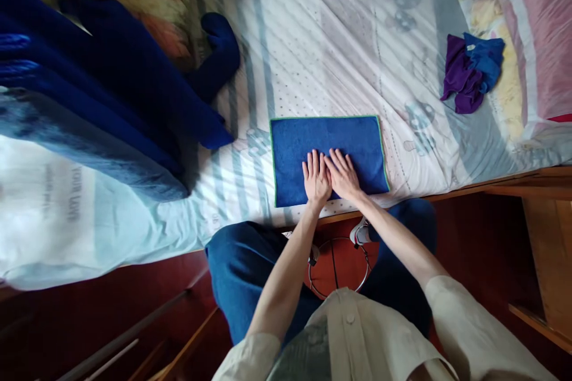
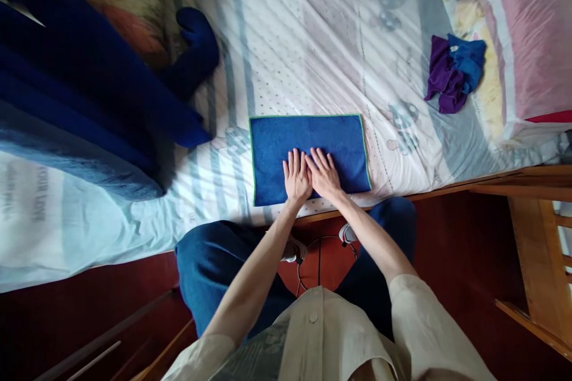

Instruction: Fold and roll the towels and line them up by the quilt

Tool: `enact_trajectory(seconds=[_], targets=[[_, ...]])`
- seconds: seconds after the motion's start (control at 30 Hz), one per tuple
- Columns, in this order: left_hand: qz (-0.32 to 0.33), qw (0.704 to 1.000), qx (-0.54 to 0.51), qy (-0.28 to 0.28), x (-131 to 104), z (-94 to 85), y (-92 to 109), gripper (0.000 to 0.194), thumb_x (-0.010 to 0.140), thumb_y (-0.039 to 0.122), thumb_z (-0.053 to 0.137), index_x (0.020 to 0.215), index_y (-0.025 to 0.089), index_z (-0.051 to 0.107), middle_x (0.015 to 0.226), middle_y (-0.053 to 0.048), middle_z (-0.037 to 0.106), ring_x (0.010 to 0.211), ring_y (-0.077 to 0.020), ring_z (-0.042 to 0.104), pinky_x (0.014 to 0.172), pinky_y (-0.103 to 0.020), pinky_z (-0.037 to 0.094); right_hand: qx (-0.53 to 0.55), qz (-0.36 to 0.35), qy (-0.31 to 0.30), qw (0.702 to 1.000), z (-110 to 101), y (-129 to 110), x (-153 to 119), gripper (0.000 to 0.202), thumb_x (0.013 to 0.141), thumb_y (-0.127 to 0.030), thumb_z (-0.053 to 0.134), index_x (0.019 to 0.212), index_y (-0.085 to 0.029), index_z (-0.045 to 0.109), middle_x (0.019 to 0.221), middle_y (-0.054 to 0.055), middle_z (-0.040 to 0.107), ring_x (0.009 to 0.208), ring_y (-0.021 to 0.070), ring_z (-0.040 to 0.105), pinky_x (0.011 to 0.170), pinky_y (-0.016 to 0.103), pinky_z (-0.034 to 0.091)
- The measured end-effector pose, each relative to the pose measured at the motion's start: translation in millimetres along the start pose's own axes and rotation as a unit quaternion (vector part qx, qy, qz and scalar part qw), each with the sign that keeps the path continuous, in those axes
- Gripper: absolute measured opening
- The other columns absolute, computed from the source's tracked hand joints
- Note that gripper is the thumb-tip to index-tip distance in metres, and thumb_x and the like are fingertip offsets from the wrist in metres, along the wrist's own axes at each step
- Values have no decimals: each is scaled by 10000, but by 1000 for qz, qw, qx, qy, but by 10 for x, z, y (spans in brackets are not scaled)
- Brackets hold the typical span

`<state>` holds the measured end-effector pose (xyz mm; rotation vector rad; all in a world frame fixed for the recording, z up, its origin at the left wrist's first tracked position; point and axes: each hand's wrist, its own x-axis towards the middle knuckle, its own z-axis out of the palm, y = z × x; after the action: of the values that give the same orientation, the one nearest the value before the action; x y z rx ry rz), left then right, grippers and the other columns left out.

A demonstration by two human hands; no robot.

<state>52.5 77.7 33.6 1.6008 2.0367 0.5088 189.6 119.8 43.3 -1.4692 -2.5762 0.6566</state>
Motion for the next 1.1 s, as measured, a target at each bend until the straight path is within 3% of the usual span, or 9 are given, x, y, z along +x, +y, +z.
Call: enact_trajectory(seconds=[0.1,0.37,0.53,0.67,0.77,0.9,1.0,1.1], targets=[[-6,1000,15,-9,-387,45,-64,652,1049,348,328,1657,115,341,1752,-136,234,1656,-271,86,1355,-519,59,2,5,-4,1000,111,-77,-336,595,1074,-312,384,1660,-213,361,1755,64,266,1648,230,187,1358,502,127],[-133,989,41,57,-763,-303,-630,752,1023,417,392,1664,43,273,1735,-234,231,1649,-329,121,1340,-534,119,-34,131,27,990,-189,604,-931,637,1068,-372,397,1654,-125,353,1734,157,288,1634,271,238,1342,520,163],[-203,977,4,69,-986,-337,-718,760,995,403,394,1636,8,294,1709,-311,230,1643,-360,119,1321,-560,94,-10,167,-76,983,-507,788,-1131,665,1007,-379,544,1608,-112,443,1690,188,369,1600,290,327,1304,449,300],[-221,974,-43,21,-1103,-411,-752,853,921,382,527,1612,-39,259,1677,-371,241,1632,-398,122,1309,-558,148,7,175,-126,976,-879,819,-1379,475,985,-300,600,1437,-166,663,1473,181,647,1408,297,601,1195,380,455],[-224,971,-83,-7,-1196,-485,-804,856,889,324,562,1597,-53,261,1650,-359,327,1605,-374,253,1291,-454,268,-9,187,-64,980,-1040,856,-1711,381,995,-261,576,1337,-202,733,1331,151,742,1319,295,667,1165,386,479],[-225,969,-104,-26,-1347,-571,-896,700,893,333,570,1532,77,444,1560,-245,536,1500,-335,478,1227,-389,393,-5,217,36,975,-1093,880,-2026,357,1008,-233,524,1276,-225,760,1314,105,756,1293,264,678,1164,360,476],[-195,971,-114,-85,-1422,-687,-958,515,868,365,596,1342,166,630,1379,-164,705,1378,-333,613,1158,-411,478,-7,262,40,964,-1120,834,-2001,343,997,-232,527,1227,-237,781,1264,100,776,1268,270,689,1131,361,497],[-151,968,-134,-146,-1414,-864,-992,402,822,391,629,1163,194,710,1187,-125,791,1252,-340,697,1104,-435,533,-6,317,15,948,-1157,807,-1844,323,982,-241,541,1175,-241,801,1181,113,796,1220,282,712,1056,352,533]])
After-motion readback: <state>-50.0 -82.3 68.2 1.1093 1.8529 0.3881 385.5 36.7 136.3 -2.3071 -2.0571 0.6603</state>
